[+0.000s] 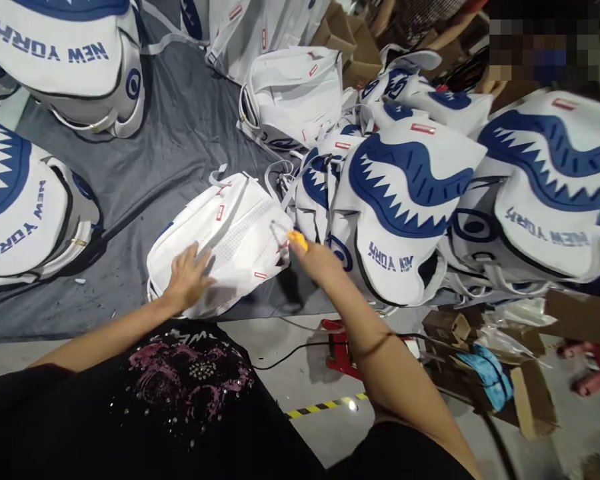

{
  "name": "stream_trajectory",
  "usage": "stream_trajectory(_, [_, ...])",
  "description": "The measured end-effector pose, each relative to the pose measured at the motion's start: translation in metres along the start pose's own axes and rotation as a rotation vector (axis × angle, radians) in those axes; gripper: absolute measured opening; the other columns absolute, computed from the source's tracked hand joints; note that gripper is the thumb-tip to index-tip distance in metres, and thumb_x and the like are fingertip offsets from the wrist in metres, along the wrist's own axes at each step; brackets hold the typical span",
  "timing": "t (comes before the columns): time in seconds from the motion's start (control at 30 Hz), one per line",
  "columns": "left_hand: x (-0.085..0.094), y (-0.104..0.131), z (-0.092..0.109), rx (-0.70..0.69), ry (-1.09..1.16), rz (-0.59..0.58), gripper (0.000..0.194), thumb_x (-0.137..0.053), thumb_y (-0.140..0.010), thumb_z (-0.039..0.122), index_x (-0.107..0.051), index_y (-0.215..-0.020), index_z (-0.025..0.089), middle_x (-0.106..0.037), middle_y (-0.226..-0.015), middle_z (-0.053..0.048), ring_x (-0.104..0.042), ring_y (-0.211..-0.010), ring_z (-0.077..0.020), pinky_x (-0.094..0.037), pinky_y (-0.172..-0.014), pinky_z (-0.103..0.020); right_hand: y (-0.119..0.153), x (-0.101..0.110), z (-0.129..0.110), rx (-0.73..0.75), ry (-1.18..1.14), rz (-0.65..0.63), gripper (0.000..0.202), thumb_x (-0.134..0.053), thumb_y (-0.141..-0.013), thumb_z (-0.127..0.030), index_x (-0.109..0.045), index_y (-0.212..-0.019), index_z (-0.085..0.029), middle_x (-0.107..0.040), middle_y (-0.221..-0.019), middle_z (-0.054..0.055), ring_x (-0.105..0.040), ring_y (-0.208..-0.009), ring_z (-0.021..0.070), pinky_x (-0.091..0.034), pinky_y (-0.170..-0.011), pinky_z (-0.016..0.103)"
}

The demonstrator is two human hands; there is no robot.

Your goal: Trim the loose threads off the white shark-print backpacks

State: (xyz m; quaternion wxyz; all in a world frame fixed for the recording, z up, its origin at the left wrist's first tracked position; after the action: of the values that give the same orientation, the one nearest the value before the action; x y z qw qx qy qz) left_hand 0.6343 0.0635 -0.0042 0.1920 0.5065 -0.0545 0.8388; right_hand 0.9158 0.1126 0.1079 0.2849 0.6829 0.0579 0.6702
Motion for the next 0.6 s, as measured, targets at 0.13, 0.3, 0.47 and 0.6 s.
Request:
stream_trajectory(0.13, [-0.044, 0.018, 0.052, -0.172, 0.068, -0.131, 0.084, -0.072, -0.075, 0.033, -0.039, -0.152, 0.030, -0.022, -0.164, -0.010, -0.026, -0.147, -0.0387, -0.023, -0.118, -0.058, 0.019, -0.023, 0.001, 0.138, -0.043, -0.152, 0.058, -0.036, -0.099, -0.059, -0.071, -0.110, -0.014, -0.072, -0.109, 0.017, -0.067, -0.102, 0.0280, -0.045, -0.080, 0.030])
stream_trajectory(0.3, [-0.068, 0.001, 0.034, 0.020, 0.404, -0.137, 0.058, -0.054, -0.079, 0.032, -0.059, -0.137, 0.022, -0.051, -0.146, -0.018, -0.045, -0.134, -0.0445, -0.038, -0.106, -0.062, 0.053, -0.030, 0.026, 0.198, -0.148, -0.175, 0.045, -0.042, -0.098, -0.049, -0.071, -0.093, -0.014, -0.073, -0.092, 0.013, -0.065, -0.084, 0.0237, -0.043, -0.070, 0.029])
stream_trajectory(0.47, [-0.066, -0.015, -0.023, 0.454, 0.769, -0.195, 0.060, -0.027, -0.096, 0.054, -0.062, -0.117, 0.010, -0.073, -0.095, -0.021, -0.071, -0.081, -0.0290, -0.057, -0.071, -0.044, 0.085, -0.062, 0.058, 0.197, -0.433, -0.329, 0.048, -0.040, -0.095, -0.056, -0.063, -0.077, -0.018, -0.060, -0.062, 0.004, -0.050, -0.049, 0.0146, -0.036, -0.050, 0.026])
stream_trajectory(0.6, [-0.073, -0.005, -0.033, 0.690, 0.927, -0.171, 0.058, -0.035, -0.096, 0.056, -0.059, -0.121, 0.009, -0.072, -0.086, -0.017, -0.065, -0.063, -0.0212, -0.053, -0.060, -0.034, 0.074, -0.067, 0.067, 0.208, -0.483, -0.310, 0.048, -0.040, -0.094, -0.055, -0.067, -0.082, -0.018, -0.062, -0.062, 0.005, -0.056, -0.054, 0.0181, -0.041, -0.053, 0.028])
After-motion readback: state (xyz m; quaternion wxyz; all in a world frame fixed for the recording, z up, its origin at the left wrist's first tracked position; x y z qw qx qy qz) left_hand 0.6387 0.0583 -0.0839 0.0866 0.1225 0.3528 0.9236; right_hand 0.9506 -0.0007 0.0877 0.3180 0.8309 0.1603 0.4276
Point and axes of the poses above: each hand's wrist, its own y-axis away from the middle knuckle, its own x-axis out of the back of the hand, z = x × y, the point moved 10 cm from there along -y, towards the middle knuckle
